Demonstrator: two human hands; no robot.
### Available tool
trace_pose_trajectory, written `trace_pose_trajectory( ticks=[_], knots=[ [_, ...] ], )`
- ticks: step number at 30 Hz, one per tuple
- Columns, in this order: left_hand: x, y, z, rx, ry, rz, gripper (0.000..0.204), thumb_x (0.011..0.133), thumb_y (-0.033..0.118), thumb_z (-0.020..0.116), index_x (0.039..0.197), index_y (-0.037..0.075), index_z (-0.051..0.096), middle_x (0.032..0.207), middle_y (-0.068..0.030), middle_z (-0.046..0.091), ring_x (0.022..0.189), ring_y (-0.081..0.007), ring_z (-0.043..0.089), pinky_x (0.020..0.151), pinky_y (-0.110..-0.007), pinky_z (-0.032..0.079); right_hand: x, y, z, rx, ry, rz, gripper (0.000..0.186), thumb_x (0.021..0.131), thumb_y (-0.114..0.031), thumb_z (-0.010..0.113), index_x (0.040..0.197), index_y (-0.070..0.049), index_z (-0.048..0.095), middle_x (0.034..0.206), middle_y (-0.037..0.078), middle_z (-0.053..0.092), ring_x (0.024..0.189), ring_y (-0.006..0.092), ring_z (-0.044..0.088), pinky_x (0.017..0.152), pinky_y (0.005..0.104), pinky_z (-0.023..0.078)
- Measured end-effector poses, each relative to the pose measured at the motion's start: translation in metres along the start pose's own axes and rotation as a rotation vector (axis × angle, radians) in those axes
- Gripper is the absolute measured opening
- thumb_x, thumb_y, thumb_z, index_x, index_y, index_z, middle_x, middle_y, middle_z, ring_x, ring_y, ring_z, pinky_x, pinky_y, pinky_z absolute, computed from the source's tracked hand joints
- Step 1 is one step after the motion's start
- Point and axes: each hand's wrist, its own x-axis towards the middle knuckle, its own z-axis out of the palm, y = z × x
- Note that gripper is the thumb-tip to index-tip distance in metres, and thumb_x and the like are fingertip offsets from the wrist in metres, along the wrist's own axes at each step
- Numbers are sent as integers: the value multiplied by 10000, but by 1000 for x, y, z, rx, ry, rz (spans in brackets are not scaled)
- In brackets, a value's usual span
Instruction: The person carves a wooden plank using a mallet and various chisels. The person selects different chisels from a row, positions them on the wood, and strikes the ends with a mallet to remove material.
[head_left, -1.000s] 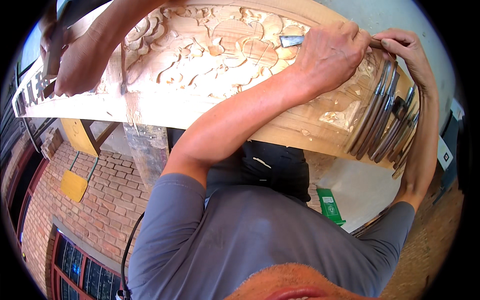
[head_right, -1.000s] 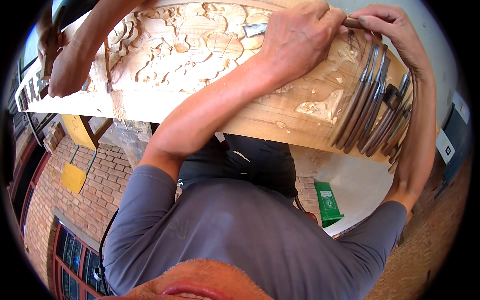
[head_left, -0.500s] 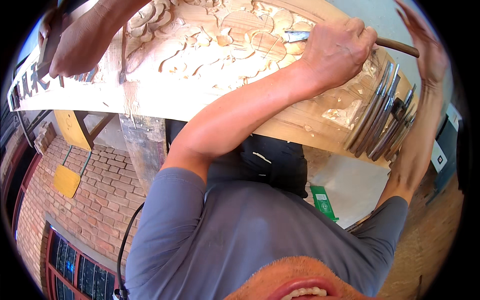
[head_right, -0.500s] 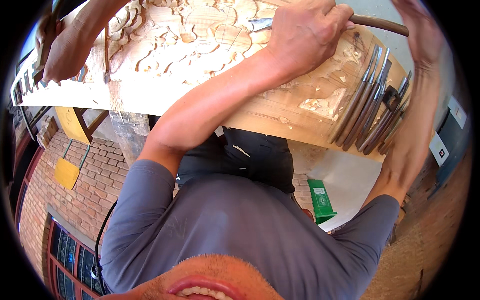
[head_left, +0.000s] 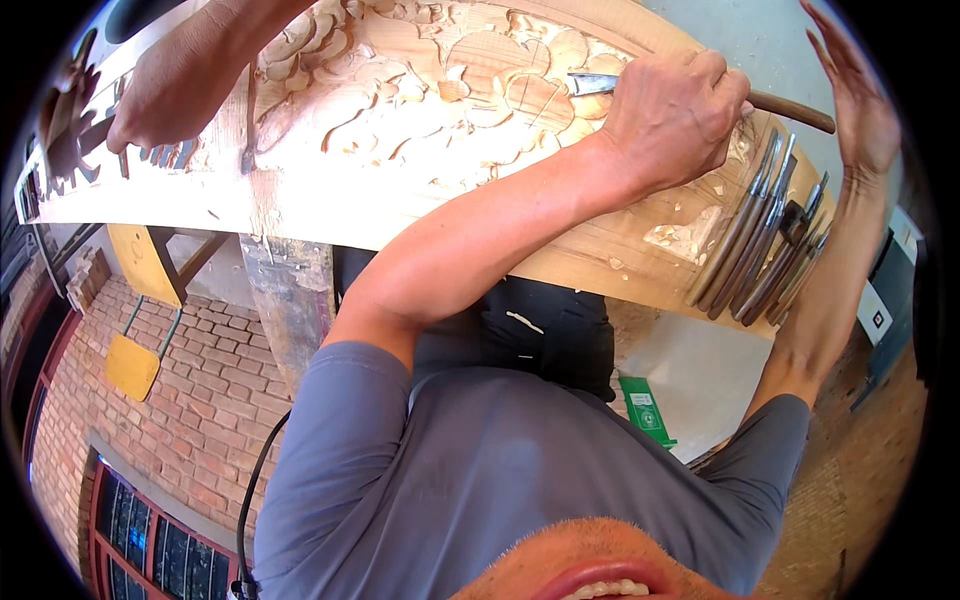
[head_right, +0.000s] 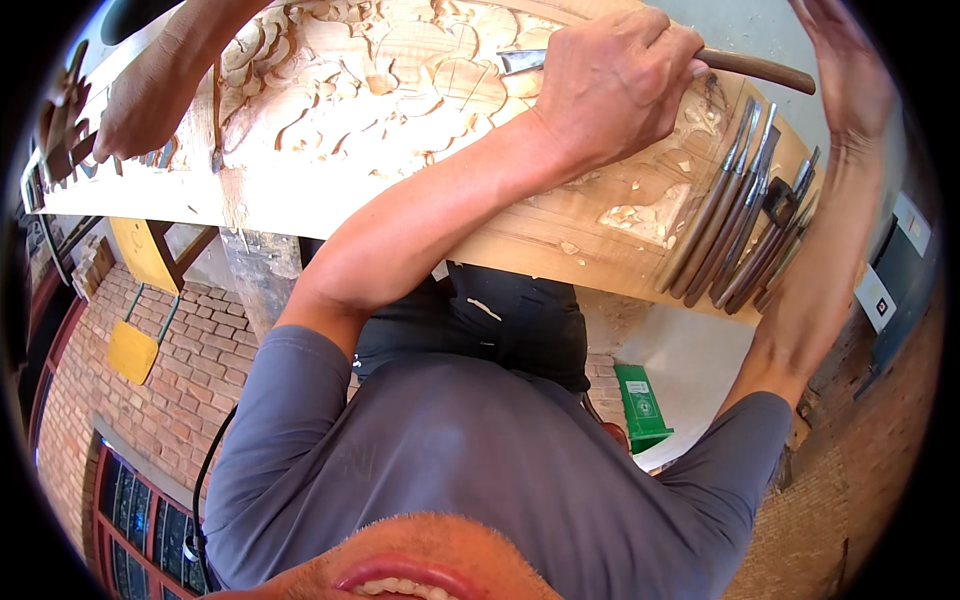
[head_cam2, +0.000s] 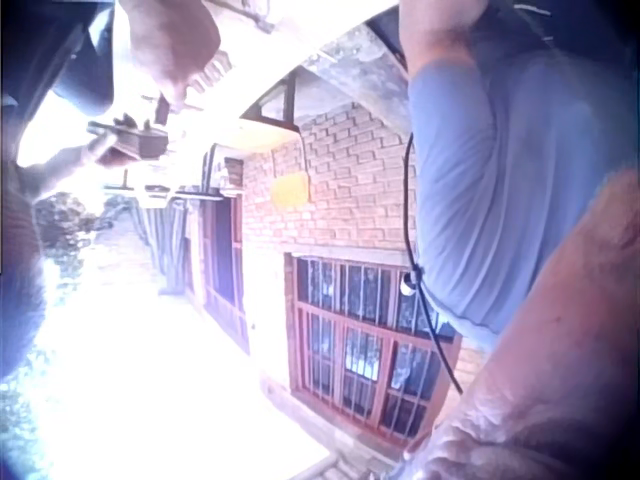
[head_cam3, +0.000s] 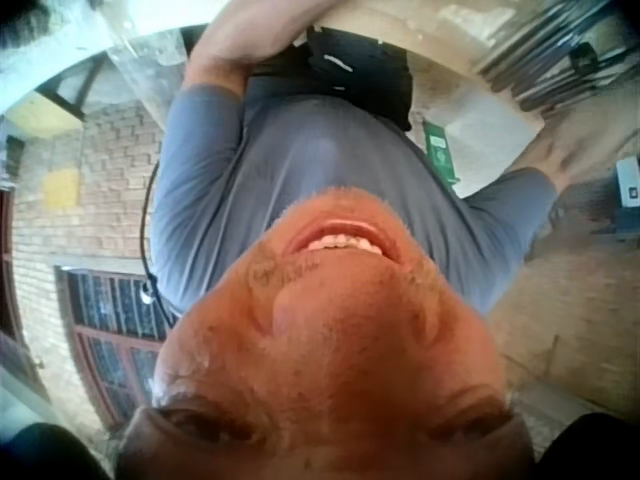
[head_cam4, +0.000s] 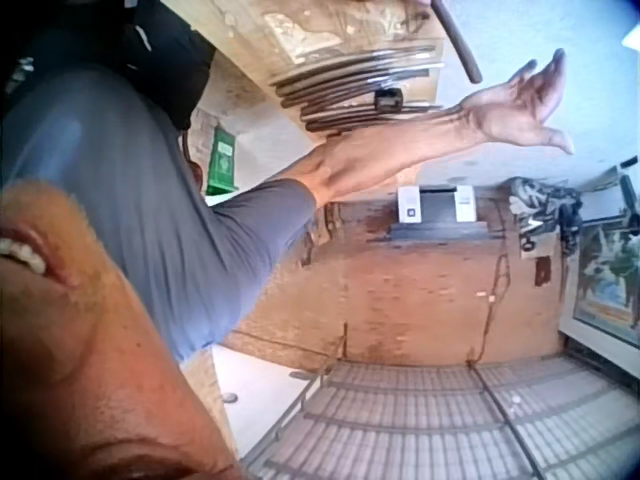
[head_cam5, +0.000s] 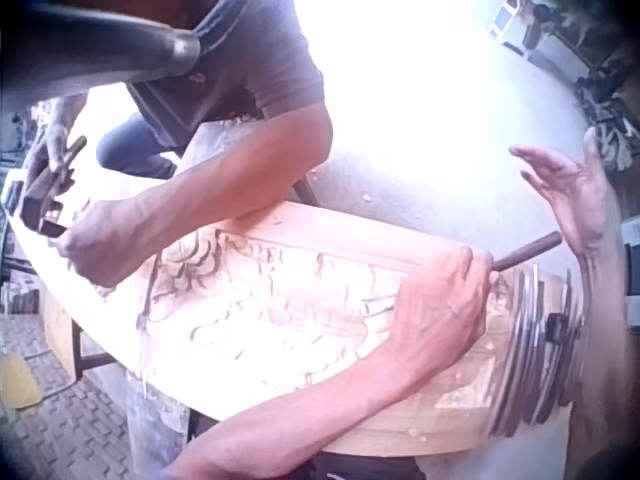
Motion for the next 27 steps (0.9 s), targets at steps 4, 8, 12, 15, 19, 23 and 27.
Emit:
trace_pose_trajectory(
  ticks=[4,8,12,15,19,23,27],
  knots=[
    [-3,2,-5,-6,-91,-9,167,912,230,774,883,82,700,819,-95,645,721,-303,686,576,-446,534,-12,21,-22,-139,-312,60,821,1166,-564,173,1502,44,610,1589,222,578,1563,347,457,1365,511,251],
    [0,3,-8,99,0,84,123,909,215,791,970,132,723,730,-35,549,658,-246,628,534,-393,477,-20,12,-29,-125,-214,85,820,1174,-514,111,1508,62,590,1601,228,563,1567,345,448,1364,481,261],
    [-3,3,-3,148,62,236,157,901,235,789,984,149,688,754,-13,524,668,-212,621,526,-360,460,-37,-1,-33,-157,22,196,782,1183,-478,110,1522,55,572,1595,227,570,1554,345,465,1363,476,264],
    [-4,4,2,25,21,266,159,901,231,788,996,155,686,767,-8,530,677,-206,629,529,-348,466,-42,0,-44,-197,57,204,764,1187,-467,119,1525,50,570,1596,225,569,1554,346,465,1362,475,266],
    [-3,6,0,0,18,184,166,886,217,800,997,165,690,777,-2,560,681,-206,645,528,-352,479,-51,1,-40,-237,62,204,759,1186,-474,142,1528,58,562,1599,224,566,1559,346,460,1362,471,267],
    [-3,7,3,-32,-6,109,161,836,196,780,926,120,670,790,-30,582,719,-233,663,538,-392,520,-48,13,-41,-112,11,210,766,1182,-485,157,1530,70,555,1598,225,567,1561,334,459,1363,468,267],
    [0,6,3,-14,13,76,154,875,210,786,920,118,671,796,-40,587,721,-247,666,541,-400,520,-40,14,-39,-152,-106,162,774,1179,-503,176,1531,73,553,1589,222,577,1564,316,458,1364,466,262]
  ],
)
